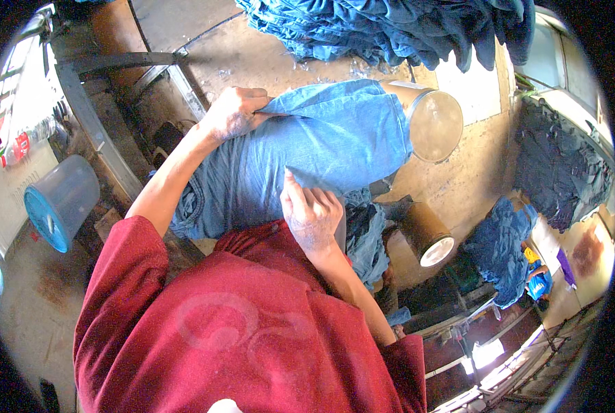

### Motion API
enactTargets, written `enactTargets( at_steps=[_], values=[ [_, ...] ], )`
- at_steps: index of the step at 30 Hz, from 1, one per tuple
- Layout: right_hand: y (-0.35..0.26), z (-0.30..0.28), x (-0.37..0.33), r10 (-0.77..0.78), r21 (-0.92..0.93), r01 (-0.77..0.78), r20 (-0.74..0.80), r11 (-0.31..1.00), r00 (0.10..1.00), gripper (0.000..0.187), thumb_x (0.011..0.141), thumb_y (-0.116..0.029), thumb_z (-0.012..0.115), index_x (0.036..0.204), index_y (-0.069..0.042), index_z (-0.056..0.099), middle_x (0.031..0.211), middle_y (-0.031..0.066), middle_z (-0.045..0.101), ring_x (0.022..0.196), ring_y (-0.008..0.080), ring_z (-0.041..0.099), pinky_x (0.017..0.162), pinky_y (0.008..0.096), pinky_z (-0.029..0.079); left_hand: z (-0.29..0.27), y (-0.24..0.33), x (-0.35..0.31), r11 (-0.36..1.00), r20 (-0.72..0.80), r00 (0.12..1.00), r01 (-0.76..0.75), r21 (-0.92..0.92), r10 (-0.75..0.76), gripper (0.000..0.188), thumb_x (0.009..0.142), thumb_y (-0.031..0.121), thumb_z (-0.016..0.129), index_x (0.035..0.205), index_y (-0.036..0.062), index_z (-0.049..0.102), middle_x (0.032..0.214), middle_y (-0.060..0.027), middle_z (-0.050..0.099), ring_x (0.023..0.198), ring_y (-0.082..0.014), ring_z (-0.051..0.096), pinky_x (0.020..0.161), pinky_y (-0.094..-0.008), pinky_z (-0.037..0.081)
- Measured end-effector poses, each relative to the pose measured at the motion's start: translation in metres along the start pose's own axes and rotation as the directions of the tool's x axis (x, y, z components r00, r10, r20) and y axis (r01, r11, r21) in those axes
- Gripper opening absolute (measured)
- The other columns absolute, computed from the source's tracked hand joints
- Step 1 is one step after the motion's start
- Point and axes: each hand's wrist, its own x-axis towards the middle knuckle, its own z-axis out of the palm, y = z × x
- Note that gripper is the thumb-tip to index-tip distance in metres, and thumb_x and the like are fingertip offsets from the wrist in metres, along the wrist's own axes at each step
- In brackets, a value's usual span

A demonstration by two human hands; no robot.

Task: The person uses a small handheld tool to scrape and remove loose threads from the seams and edges of denim jeans. They repeatedly pick up jeans from a pile, work on specific areas, and place them back down, continuing the process throughout the clip.

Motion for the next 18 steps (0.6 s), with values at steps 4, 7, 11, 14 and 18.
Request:
enactTargets(
  at_steps=[4, 7, 11, 14, 18],
  values=[
    [0.003, -0.007, -0.023, -0.011, 0.012, 0.010, 0.011, 1.000, 1.000, 0.029, 0.084, -0.004, 0.082, 0.112, -0.010, 0.081, 0.060, 0.0021, 0.060, 0.048, 0.0193, 0.058, 0.054, 0.0327, 0.050, 0.000, 0.000, 0.000, 1.000, 0.001, 1.000, 0.007, 0.008, -0.007, 0.016, 0.083, 0.015, 0.079, 0.093, 0.0051, 0.071, 0.086, -0.0116, 0.068, 0.082, -0.0370, 0.072, 0.073, -0.0462, 0.059],
    [0.000, -0.015, -0.017, -0.021, 0.032, 0.022, -0.034, 0.999, 0.999, 0.024, 0.085, -0.004, 0.082, 0.108, -0.008, 0.082, 0.064, 0.0037, 0.065, 0.051, 0.0192, 0.063, 0.053, 0.0314, 0.052, -0.001, 0.000, 0.000, 0.999, 0.009, 1.000, 0.016, 0.031, -0.017, 0.016, 0.083, 0.015, 0.079, 0.093, 0.0049, 0.072, 0.087, -0.0115, 0.068, 0.083, -0.0368, 0.072, 0.074, -0.0461, 0.059],
    [0.001, 0.000, 0.023, 0.074, 0.179, -0.063, -0.057, 0.982, 0.996, 0.020, 0.089, -0.005, 0.080, 0.108, -0.008, 0.080, 0.070, 0.0075, 0.073, 0.055, 0.0215, 0.068, 0.053, 0.0332, 0.052, -0.001, 0.000, 0.001, 0.999, 0.048, 0.997, 0.052, 0.012, -0.053, 0.023, 0.086, 0.022, 0.080, 0.107, 0.0127, 0.078, 0.092, -0.0098, 0.072, 0.088, -0.0363, 0.073, 0.079, -0.0475, 0.060],
    [0.001, 0.018, 0.048, 0.056, 0.079, -0.053, -0.042, 0.995, 0.998, 0.018, 0.089, -0.009, 0.080, 0.106, -0.012, 0.078, 0.063, 0.0046, 0.068, 0.050, 0.0210, 0.065, 0.051, 0.0342, 0.052, -0.002, 0.001, 0.001, 0.997, 0.068, 0.995, 0.071, 0.016, -0.072, 0.026, 0.086, 0.022, 0.080, 0.111, 0.0144, 0.078, 0.092, -0.0094, 0.072, 0.089, -0.0356, 0.073, 0.079, -0.0472, 0.060],
    [0.000, 0.024, 0.055, 0.031, 0.044, -0.026, -0.116, 0.999, 0.993, 0.021, 0.087, -0.010, 0.079, 0.108, -0.015, 0.077, 0.061, 0.0029, 0.065, 0.050, 0.0215, 0.065, 0.051, 0.0352, 0.052, -0.002, 0.002, -0.001, 0.996, 0.070, 0.993, 0.094, -0.002, -0.093, 0.026, 0.086, 0.022, 0.079, 0.112, 0.0147, 0.078, 0.093, -0.0091, 0.072, 0.090, -0.0352, 0.073, 0.079, -0.0468, 0.060]
  ],
)
